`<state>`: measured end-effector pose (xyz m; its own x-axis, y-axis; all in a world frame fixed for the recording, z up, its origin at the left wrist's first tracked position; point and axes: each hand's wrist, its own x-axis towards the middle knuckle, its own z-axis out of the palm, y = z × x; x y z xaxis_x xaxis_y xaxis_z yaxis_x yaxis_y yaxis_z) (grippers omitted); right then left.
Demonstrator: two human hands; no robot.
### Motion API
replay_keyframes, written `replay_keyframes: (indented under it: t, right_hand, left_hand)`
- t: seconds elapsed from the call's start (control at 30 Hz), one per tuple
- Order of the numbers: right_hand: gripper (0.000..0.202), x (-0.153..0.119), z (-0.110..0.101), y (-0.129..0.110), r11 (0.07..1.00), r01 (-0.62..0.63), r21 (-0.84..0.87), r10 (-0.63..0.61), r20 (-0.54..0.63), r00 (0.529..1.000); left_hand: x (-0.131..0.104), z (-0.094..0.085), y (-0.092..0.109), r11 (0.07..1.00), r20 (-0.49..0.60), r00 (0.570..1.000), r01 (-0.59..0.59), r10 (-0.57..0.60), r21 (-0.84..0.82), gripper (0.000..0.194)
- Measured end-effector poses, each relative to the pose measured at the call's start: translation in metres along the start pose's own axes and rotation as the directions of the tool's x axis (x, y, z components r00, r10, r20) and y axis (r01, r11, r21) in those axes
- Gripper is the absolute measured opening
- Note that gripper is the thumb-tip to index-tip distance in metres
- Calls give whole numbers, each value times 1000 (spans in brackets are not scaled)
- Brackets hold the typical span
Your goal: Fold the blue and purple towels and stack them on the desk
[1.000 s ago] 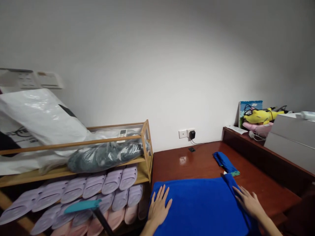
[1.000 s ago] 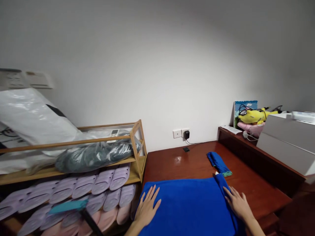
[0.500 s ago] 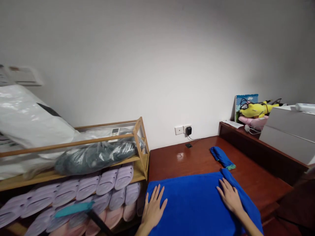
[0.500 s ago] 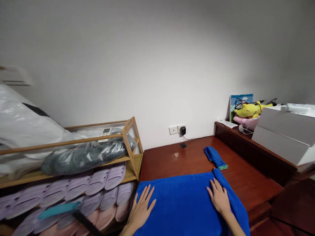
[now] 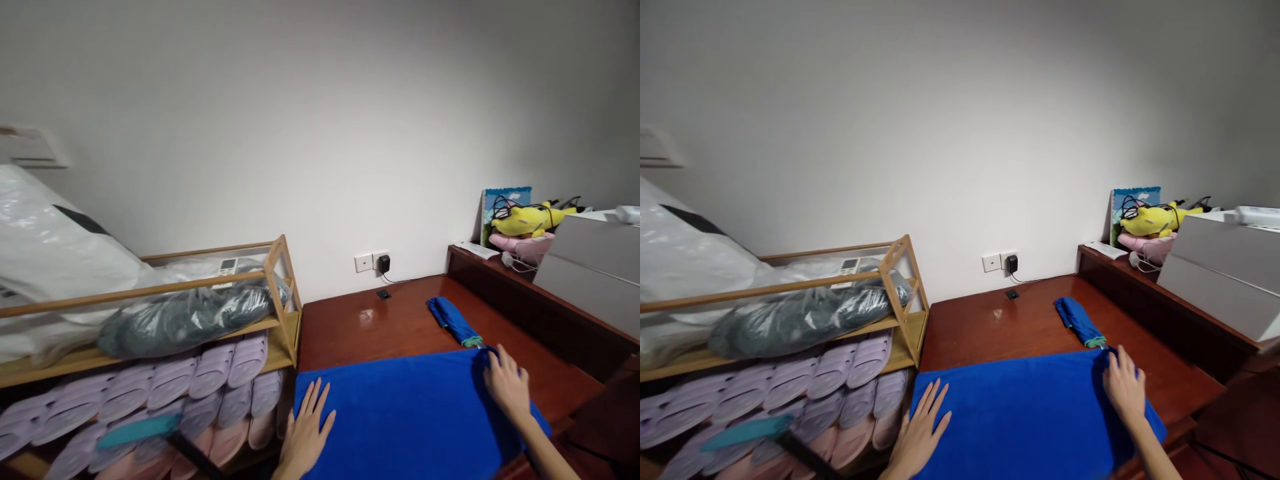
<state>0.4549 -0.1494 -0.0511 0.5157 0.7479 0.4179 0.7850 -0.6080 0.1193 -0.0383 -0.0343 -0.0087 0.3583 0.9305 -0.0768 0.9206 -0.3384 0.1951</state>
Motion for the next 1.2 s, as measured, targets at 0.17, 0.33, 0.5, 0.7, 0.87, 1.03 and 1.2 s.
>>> replay_keyframes:
  t: [0.17,0.33,0.5,0.7,0.87,1.03,1.2]
  right_hand:
    - [57,23,3,-54,977,163,139,-171,47,984]
    - [61,54,22,-59,979,44,200,-86,207,975]
    - [59,80,36,-27,973,-25,229,-71,400,914]
    - [67,79,26,-19,975,-75,209,29,215,976]
    - [60,7,29,-18,960,149,237,-181,120,976]
    - [63,-27,39,-7,968,24,248,-81,223,971]
    - [66,-16,37,12,953,-5,304,-68,229,971]
  left_hand:
    - [-2,0,-2,1000,-3,1000,-6,6,-9,55]
    - [-1,0,-2,1000,-8,1000,12,-12,-1,54]
    - [-1,-2,1,1000,10,1000,29,-29,-9,54]
    - [-2,0,-2,1000,7,1000,15,-14,-23,55]
    - [0,-1,-1,999,4,1000,-3,4,-39,55]
    - [-8,0,-1,999,-41,999,-29,28,-17,54]
    - [-37,11,-18,999,-117,992,-43,45,21,54]
